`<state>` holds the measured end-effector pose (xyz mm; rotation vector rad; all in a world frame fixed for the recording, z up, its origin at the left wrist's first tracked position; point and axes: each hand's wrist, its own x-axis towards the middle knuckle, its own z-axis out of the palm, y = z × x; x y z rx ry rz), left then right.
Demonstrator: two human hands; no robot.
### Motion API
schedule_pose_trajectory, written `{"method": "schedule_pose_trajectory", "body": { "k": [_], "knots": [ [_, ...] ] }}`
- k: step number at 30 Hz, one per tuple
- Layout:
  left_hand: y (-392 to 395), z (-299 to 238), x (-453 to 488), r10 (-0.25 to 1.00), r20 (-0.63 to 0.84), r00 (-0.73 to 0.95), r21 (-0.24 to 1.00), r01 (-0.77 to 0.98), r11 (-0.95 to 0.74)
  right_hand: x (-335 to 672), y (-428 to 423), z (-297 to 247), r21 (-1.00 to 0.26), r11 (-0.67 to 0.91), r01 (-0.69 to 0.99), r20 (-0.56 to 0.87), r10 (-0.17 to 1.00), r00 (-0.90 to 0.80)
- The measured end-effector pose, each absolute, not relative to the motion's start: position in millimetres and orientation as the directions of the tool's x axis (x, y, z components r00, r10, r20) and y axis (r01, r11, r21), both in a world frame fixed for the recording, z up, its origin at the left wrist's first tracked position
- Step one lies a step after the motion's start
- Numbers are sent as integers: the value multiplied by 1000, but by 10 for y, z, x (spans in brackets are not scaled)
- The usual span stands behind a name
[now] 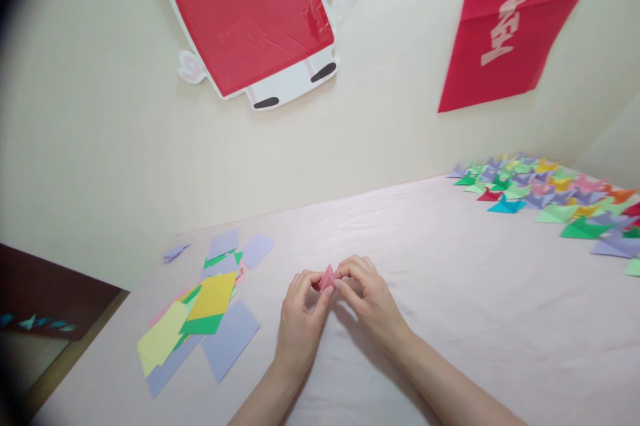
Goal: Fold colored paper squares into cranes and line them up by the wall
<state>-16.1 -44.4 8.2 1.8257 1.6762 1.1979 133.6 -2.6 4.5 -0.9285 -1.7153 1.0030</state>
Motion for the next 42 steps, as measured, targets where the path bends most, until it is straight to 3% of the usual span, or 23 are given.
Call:
{"method": "schedule_pose_trajectory", "body": {
  "k": [3,8,13,27,42],
  "knots": [
    [-447,88,-148,959,268,-93,816,551,-175,1332,-26,40,-906,394,156,343,898,-275],
    [-426,80,-156,978,196,-64,900,408,-154,1324,-24,13,-978,208,29,192,943,-272],
    [-393,67,-179,985,170,-22,908,392,-148,1334,-13,9,-993,108,-49,118,936,-332],
    [-333,12,-236,989,142,-51,968,217,-127,1354,8,38,-979,200,-45,203,919,-338],
    [-329,42,-242,990,138,-42,978,166,-129,1365,14,11,-984,118,-131,158,917,-367]
  ]
}}
